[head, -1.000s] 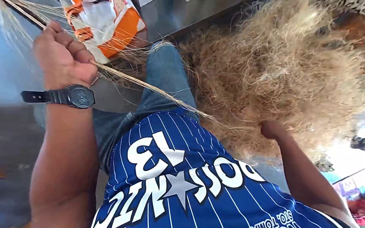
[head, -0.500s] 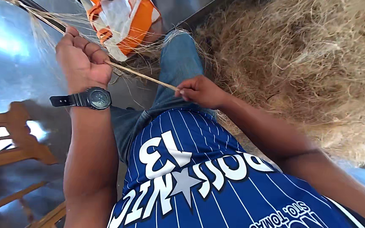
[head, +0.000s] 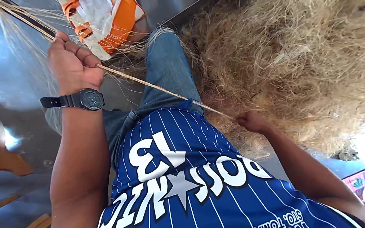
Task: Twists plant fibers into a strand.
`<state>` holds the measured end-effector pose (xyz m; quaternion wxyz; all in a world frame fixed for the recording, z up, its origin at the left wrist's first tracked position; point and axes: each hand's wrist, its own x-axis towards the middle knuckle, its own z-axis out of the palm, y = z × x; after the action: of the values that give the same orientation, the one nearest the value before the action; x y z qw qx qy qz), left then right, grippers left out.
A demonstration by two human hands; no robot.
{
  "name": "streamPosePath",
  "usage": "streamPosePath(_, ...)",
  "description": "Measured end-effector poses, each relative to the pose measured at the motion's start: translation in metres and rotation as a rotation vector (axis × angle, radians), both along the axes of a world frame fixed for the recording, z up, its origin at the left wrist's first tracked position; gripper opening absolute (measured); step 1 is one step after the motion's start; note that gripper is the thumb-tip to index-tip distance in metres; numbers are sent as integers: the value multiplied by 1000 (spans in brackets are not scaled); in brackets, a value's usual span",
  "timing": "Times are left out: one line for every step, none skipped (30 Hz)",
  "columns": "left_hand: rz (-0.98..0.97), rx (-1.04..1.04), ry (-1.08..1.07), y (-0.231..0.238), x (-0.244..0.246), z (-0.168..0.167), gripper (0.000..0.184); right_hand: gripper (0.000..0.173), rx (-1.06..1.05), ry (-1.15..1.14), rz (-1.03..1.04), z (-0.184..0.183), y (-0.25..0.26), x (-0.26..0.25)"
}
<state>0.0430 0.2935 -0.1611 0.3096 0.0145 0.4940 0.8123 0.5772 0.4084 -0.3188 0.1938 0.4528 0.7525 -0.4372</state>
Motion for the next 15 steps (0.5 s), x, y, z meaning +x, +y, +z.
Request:
streamPosePath(4, 6, 4, 0, 0, 1, 24, 27, -3, -92, 83, -2, 10, 9)
streamPosePath(4, 8, 4, -1, 0, 2, 24, 29, 7, -163, 148, 5, 20, 8)
streamPosePath(2, 10, 5, -1, 0, 3, 25, 32, 50, -195, 177, 18, 28, 0)
streamPosePath(0, 15, 5, 0, 0, 4, 25, 34, 125, -174, 176, 35, 35, -16)
streamPosePath(2, 18, 10, 1, 0, 5, 24, 36, 225, -101, 155, 53, 40, -36)
streamPosePath(4, 25, 12, 2, 1, 7, 24, 40, 322, 21, 128, 72, 43, -60)
streamPosePath(6, 36, 6, 4, 1, 9, 25, 42, 391, 163, 114, 90, 44, -89)
streamPosePath(4, 45, 1, 5, 0, 11, 25, 45, 441, 311, 124, 104, 42, -121)
streamPosePath(0, 45, 3, 6, 0, 11, 26, 48, 468, 443, 160, 117, 37, -155)
streamPosePath(-4, 41, 9, 7, -1, 12, 27, 51, 481, 554, 216, 129, 29, -191)
streamPosePath(-11, 35, 16, 7, -2, 12, 27, 54, 466, 649, 265, 140, 19, -227)
streamPosePath(-17, 31, 22, 8, -1, 12, 28, 56, 423, 750, 297, 147, 8, -263)
streamPosePath(-25, 24, 24, 9, -1, 11, 29, 57, 341, 832, 310, 152, -3, -296)
streamPosePath(-32, 16, 27, 9, -1, 9, 31, 59, 224, 889, 303, 154, -12, -326)
streamPosePath(-30, 8, 31, 9, -1, 6, 33, 57, 91, 927, 277, 155, -22, -352)
